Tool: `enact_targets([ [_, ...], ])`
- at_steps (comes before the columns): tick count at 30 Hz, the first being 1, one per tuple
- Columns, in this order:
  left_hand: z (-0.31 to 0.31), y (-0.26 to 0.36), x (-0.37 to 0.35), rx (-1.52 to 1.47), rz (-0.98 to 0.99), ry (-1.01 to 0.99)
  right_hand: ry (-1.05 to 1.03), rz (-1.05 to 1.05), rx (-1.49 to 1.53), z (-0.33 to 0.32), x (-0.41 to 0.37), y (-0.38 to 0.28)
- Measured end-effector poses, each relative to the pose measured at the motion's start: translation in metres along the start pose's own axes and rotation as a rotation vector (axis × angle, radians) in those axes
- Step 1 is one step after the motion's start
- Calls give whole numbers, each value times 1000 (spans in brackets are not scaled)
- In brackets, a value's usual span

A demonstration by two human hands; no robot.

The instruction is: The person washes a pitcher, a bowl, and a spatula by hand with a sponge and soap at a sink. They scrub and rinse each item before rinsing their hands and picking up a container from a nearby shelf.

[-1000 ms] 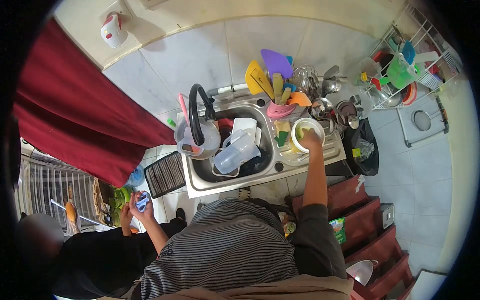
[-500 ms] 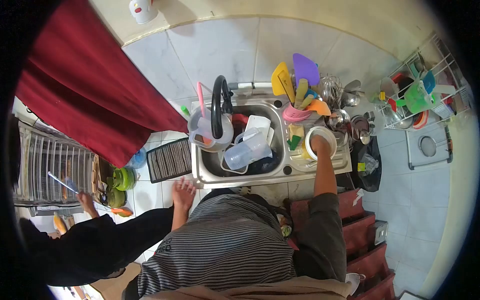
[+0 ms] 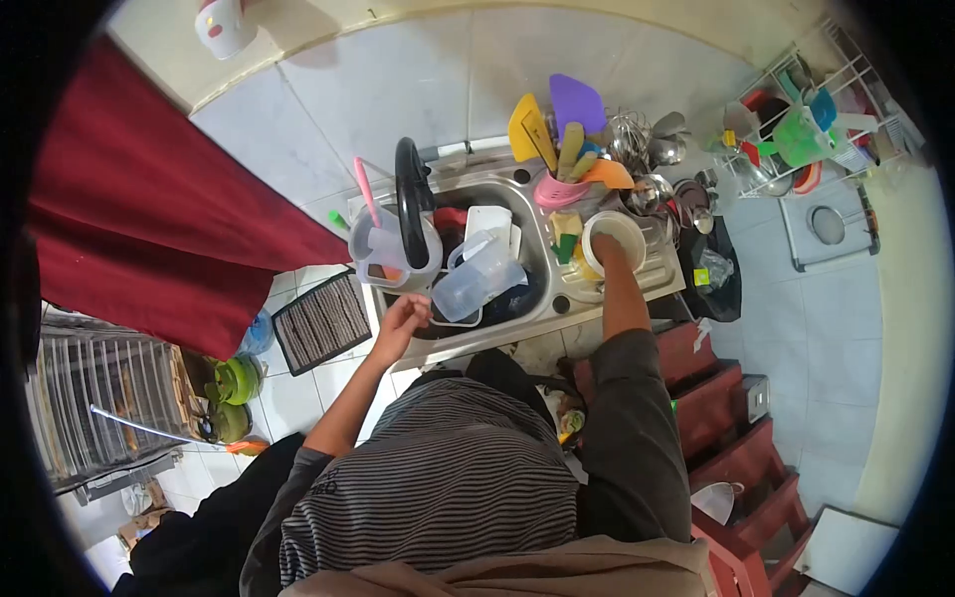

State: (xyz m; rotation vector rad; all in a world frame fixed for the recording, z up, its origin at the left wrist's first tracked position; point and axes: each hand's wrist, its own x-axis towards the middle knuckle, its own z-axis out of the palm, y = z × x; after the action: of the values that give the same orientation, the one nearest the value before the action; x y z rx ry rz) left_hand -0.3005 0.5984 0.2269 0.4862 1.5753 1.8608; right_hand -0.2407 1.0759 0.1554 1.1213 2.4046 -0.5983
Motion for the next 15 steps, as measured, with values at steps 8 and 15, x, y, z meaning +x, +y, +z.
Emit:
enact_targets([
  [8, 68, 18, 43, 647, 214, 127, -126, -302, -322, -37, -7, -7],
  [15, 121, 2, 101, 1334, -17, 157, -58, -513, -395, -5, 8, 11],
])
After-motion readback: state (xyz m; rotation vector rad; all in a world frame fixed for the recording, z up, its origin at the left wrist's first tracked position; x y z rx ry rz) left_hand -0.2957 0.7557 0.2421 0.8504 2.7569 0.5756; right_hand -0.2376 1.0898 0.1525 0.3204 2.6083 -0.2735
